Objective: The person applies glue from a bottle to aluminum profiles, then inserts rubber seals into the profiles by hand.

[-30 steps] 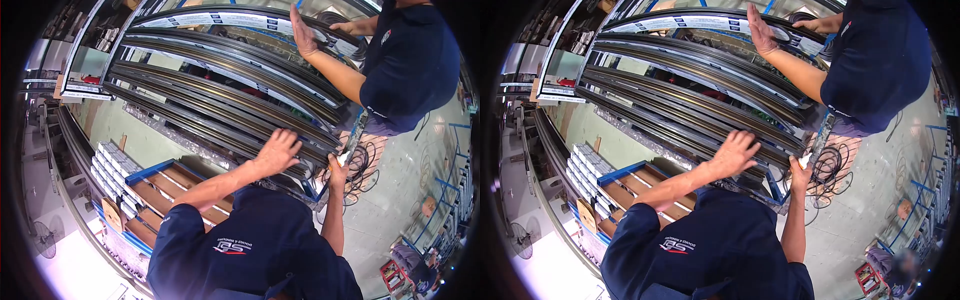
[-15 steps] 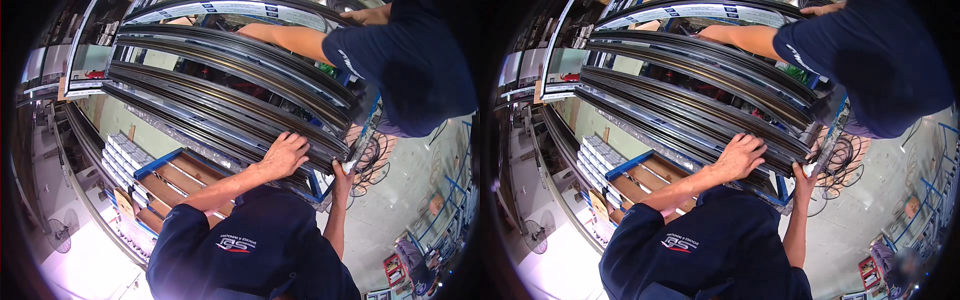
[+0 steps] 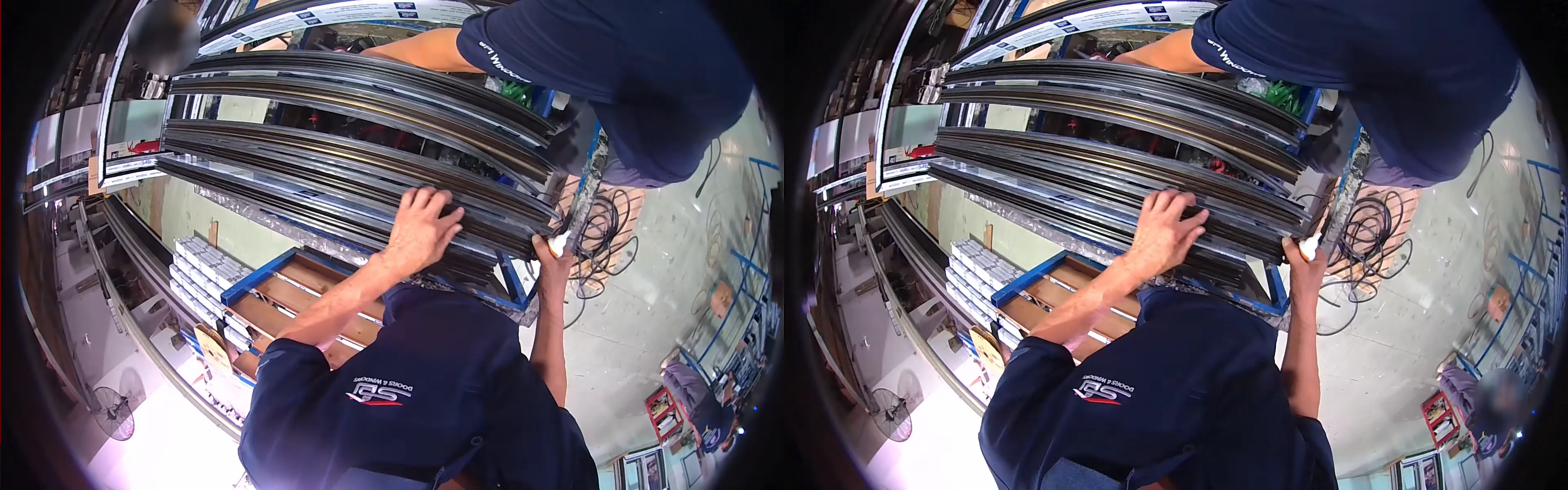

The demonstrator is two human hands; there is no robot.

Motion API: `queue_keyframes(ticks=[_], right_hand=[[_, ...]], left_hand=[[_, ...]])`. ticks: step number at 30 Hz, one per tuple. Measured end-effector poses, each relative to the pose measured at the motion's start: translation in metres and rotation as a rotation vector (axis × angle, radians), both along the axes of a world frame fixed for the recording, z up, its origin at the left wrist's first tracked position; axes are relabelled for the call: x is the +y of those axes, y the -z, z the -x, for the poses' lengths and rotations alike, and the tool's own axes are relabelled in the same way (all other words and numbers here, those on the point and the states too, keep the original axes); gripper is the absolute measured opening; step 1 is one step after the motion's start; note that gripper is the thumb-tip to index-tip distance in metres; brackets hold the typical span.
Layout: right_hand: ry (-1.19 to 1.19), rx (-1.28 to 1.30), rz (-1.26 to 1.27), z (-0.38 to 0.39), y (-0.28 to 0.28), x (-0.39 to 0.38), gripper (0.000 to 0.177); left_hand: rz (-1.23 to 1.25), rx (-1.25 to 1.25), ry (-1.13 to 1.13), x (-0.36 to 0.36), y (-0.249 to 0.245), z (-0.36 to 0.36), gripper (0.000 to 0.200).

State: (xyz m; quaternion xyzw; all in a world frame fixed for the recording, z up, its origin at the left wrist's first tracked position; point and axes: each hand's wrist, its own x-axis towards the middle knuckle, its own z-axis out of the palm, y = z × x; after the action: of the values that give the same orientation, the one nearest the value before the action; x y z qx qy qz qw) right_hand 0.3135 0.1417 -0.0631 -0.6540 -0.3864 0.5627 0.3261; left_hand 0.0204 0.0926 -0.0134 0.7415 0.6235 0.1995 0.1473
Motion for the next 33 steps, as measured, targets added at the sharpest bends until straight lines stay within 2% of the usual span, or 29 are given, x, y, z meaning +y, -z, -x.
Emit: queue_keyframes(ticks=[3,6,7,8,12,16,20,26,33], right_hand=[[-0.048,0.001,0.007,-0.006,0.007,0.000,0.028],[0.001,0.043,-0.140,0.002,0.013,0.000,0.027],[-0.061,-0.058,-0.069,-0.009,0.020,-0.001,0.026],[-0.026,-0.060,-0.111,-0.005,0.021,-0.003,0.023],[-0.022,-0.128,-0.020,-0.003,0.012,-0.002,0.024],[-0.016,-0.078,-0.030,0.000,0.010,-0.003,0.021],[-0.010,-0.038,-0.039,0.002,0.004,-0.003,0.029],[-0.008,-0.015,-0.071,0.002,0.004,-0.007,0.029],[-0.025,0.019,-0.089,-0.002,0.018,-0.005,0.030]], left_hand=[[-0.018,0.027,-0.034,-0.003,-0.001,0.014,0.027],[-0.018,0.079,-0.057,-0.007,-0.003,0.030,0.026],[-0.018,0.102,-0.076,-0.009,-0.006,0.035,0.026],[-0.012,0.120,-0.090,-0.012,-0.009,0.039,0.026],[-0.043,0.209,-0.125,-0.018,-0.004,0.060,0.023],[-0.089,0.282,-0.174,-0.024,0.003,0.076,0.022],[-0.049,0.360,-0.152,-0.020,0.001,0.053,0.022],[-0.074,0.093,0.077,-0.014,0.006,-0.028,0.046],[-0.115,0.066,0.088,-0.006,0.011,-0.041,0.040]])
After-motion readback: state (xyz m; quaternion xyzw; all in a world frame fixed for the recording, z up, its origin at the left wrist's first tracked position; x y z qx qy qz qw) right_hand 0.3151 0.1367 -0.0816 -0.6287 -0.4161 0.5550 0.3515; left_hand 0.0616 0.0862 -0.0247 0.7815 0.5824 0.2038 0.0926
